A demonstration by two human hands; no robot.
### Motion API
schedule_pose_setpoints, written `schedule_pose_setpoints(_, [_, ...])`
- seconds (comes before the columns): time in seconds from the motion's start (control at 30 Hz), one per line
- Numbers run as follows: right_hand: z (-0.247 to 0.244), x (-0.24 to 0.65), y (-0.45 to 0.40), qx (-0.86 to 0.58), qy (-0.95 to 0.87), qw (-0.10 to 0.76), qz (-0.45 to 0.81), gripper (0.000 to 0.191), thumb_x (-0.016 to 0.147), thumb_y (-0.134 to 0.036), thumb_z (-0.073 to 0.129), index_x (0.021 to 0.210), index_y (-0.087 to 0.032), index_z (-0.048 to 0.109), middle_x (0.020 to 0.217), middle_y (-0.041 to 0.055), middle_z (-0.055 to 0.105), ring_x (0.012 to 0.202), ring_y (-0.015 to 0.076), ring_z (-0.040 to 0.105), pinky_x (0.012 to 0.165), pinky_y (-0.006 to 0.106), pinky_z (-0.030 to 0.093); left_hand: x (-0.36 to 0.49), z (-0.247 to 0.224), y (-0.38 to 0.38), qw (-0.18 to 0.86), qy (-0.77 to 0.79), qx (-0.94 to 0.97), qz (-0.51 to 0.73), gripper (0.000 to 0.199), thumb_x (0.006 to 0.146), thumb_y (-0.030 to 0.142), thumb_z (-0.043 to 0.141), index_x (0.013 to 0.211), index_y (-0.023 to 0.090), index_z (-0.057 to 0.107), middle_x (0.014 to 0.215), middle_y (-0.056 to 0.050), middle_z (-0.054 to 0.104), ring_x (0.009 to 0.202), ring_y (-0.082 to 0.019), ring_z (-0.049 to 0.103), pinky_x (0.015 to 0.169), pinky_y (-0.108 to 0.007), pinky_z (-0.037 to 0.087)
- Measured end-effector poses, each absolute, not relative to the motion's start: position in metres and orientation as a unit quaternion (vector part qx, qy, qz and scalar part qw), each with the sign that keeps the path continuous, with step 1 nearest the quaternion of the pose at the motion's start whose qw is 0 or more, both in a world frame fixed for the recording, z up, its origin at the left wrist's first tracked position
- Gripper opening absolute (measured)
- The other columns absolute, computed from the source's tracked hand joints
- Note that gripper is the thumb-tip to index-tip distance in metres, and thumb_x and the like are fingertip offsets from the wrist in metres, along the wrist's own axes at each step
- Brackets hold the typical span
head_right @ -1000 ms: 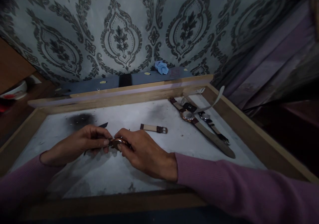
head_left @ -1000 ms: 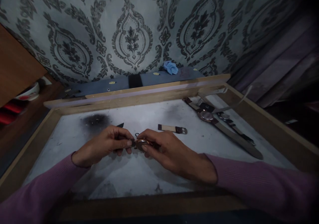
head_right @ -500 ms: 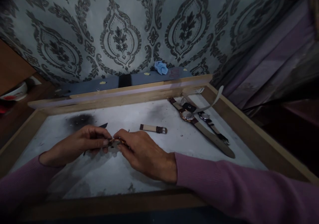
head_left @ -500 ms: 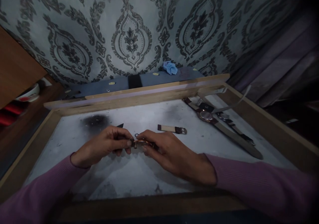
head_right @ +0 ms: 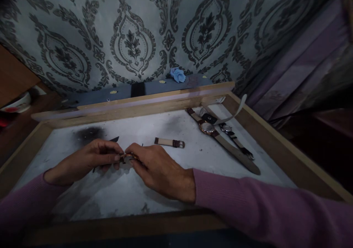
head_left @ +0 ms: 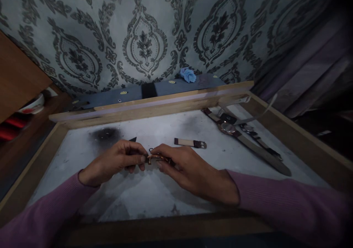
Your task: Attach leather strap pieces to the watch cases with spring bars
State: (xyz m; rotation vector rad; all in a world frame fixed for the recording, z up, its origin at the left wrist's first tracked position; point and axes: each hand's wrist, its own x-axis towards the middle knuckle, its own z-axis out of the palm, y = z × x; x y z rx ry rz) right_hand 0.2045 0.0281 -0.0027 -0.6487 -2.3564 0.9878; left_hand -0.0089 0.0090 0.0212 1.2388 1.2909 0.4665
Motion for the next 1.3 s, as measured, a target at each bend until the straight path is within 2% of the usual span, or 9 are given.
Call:
schedule_pose_setpoints(0.47, [-0.0029, 0.2043, 0.0279, -0.247, -0.866, 0.245, 0.359, 0.02, 0.088, -0.01, 0.047, 0.104, -0.013, 0.059, 0.08, 0.0033, 0.066, 0.061, 0.011, 0.055, 0.056, 0.022, 0.037, -0.0089, 0.0218, 0.008, 0.599, 0.561, 0.536, 0.199, 0.015, 0.076, 0.028, 0.067, 0.08, 0.013, 0.071, 0.061, 0.0, 0.065, 0.046, -0.006, 0.044, 0.044, -0.017, 0.032])
schedule_pose_setpoints(0.87, [-0.0039, 0.2031, 0.0281, -0.259, -0.856, 0.248, 0.372, 0.019, 0.088, -0.012, 0.049, 0.102, -0.014, 0.06, 0.073, 0.0011, 0.064, 0.057, 0.0103, 0.053, 0.054, 0.022, 0.036, -0.0091, 0.0205, 0.0073, 0.587, 0.552, 0.558, 0.199, 0.014, 0.079, 0.027, 0.065, 0.081, 0.015, 0.073, 0.062, 0.001, 0.065, 0.05, -0.007, 0.047, 0.047, -0.017, 0.035])
schedule_pose_setpoints(1.13, [-0.0019, 0.2008, 0.0275, -0.29, -0.818, 0.247, 0.432, 0.015, 0.087, -0.011, 0.051, 0.097, -0.013, 0.063, 0.066, -0.0004, 0.063, 0.056, 0.0101, 0.054, 0.052, 0.021, 0.037, -0.008, 0.0193, 0.0082, 0.57, 0.547, 0.578, 0.205, 0.014, 0.078, 0.026, 0.064, 0.081, 0.015, 0.073, 0.061, 0.001, 0.065, 0.051, -0.007, 0.047, 0.046, -0.017, 0.035])
schedule_pose_setpoints(1.3, [-0.0044, 0.2007, 0.0279, -0.291, -0.826, 0.247, 0.414, 0.015, 0.085, -0.01, 0.053, 0.095, -0.014, 0.063, 0.064, -0.0021, 0.06, 0.053, 0.0093, 0.05, 0.051, 0.021, 0.035, -0.008, 0.0194, 0.0072, 0.561, 0.555, 0.584, 0.192, 0.016, 0.079, 0.026, 0.064, 0.085, 0.016, 0.074, 0.062, 0.001, 0.065, 0.052, -0.008, 0.048, 0.047, -0.018, 0.036])
